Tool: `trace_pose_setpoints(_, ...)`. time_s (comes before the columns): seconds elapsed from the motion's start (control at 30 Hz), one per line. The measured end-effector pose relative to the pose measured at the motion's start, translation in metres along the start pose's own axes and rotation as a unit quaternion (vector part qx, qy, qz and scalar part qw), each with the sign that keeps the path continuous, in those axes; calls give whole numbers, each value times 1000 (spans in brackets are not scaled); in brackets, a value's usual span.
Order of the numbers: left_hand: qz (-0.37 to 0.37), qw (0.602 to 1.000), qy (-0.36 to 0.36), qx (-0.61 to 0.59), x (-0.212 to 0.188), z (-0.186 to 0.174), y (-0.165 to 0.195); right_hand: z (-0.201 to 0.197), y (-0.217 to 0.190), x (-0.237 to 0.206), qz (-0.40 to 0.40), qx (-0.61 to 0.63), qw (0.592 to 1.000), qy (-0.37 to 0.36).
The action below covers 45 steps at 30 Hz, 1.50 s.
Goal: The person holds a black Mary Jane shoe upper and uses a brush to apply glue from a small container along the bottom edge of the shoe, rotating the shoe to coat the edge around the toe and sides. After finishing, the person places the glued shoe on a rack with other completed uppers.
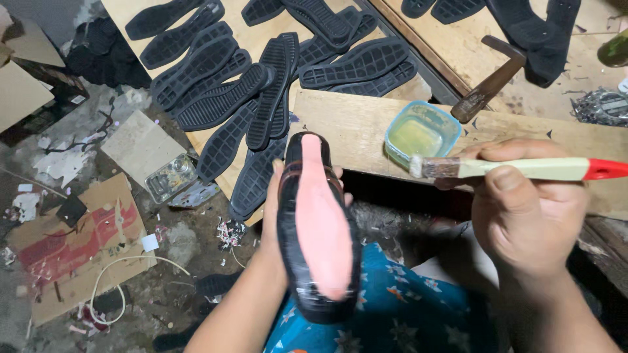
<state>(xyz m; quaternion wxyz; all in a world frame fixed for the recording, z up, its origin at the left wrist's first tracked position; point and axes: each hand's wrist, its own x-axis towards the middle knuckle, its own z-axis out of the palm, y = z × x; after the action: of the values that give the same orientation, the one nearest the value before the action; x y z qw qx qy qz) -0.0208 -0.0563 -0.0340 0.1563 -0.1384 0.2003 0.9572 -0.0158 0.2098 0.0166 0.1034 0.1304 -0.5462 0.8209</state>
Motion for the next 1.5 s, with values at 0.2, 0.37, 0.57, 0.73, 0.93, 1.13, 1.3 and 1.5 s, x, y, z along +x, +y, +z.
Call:
trace_pose_setpoints(0.2,179,910,10,373,0,-4,-7,10,16,3,52,6,999,3)
trace_pose_setpoints(0.37,-21,1000,10,19,-16,-18,6,17,22,2,34,-71,997,-8)
trace_pose_setpoints(0.57,-70,993,-84,54,-20,-30,18,23,32,-7,-7,-210,978,-6)
trace_pose_setpoints(0.73,-25,985,-120,121,-24,-20,17,33,32,-9,-63,-263,962,-25)
trace_pose_setpoints(0.93,8,984,-66,163,-28,6,16,45,21,-12,-144,-359,918,-87)
trace_pose_setpoints(1.13,23,987,-61,146,-38,30,17,43,21,-15,-130,-280,951,-10)
trace_pose_setpoints(1.3,37,980,-76,180,-38,29,20,39,20,-18,-108,-306,946,5)
trace_pose_setpoints(1.5,66,962,-66,258,-37,12,25,41,20,-20,-119,-329,937,2)
